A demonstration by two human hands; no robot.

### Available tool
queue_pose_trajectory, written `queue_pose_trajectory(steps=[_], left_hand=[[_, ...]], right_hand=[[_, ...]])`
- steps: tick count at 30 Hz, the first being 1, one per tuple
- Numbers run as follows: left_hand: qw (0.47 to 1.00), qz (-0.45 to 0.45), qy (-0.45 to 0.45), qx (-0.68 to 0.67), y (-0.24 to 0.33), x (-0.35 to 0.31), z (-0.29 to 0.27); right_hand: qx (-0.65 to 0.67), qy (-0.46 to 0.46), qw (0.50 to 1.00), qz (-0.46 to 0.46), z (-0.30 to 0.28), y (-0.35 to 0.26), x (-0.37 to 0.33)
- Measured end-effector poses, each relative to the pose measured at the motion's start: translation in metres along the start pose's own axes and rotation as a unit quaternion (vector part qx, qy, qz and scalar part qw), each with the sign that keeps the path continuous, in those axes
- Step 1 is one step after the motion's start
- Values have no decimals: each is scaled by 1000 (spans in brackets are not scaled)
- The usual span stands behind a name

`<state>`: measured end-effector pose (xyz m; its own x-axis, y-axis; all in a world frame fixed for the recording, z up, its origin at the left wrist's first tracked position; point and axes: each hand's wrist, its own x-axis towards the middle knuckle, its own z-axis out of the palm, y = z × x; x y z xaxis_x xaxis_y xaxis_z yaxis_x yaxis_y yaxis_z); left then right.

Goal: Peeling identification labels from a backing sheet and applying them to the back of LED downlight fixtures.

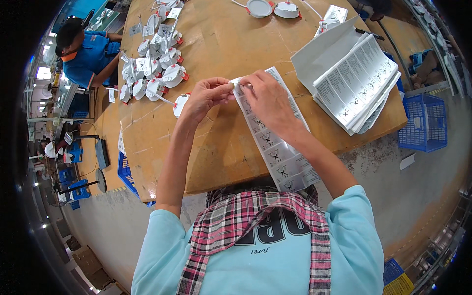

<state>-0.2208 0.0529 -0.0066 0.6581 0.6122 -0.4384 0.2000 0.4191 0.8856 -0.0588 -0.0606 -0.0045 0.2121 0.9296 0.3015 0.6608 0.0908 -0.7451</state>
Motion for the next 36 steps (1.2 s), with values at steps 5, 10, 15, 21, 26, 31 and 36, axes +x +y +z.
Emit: queue_pose_trajectory(steps=[5, 10, 15, 21, 26, 31, 36], left_hand=[[1000, 6, -10, -19, -5, 2, -3], [999, 18, -33, -39, -7, 1, -2], [997, 15, -51, -50, -2, -2, 0], [997, 42, -58, -43, -3, -2, -1], [998, 38, -43, -31, 0, -6, 2], [999, 41, -24, 10, -3, -7, 1], [997, 74, -16, 34, -7, -6, 3]], right_hand=[[29, -11, 999, 32, 6, -3, 4], [68, 2, 996, 51, 9, -3, 3], [75, 27, 996, 42, 11, -2, 3], [39, 38, 998, 5, 13, 0, 2], [17, 34, 999, -3, 12, -4, 1], [25, 30, 999, -4, 13, -5, -1], [39, 15, 999, 23, 11, -7, -1]])
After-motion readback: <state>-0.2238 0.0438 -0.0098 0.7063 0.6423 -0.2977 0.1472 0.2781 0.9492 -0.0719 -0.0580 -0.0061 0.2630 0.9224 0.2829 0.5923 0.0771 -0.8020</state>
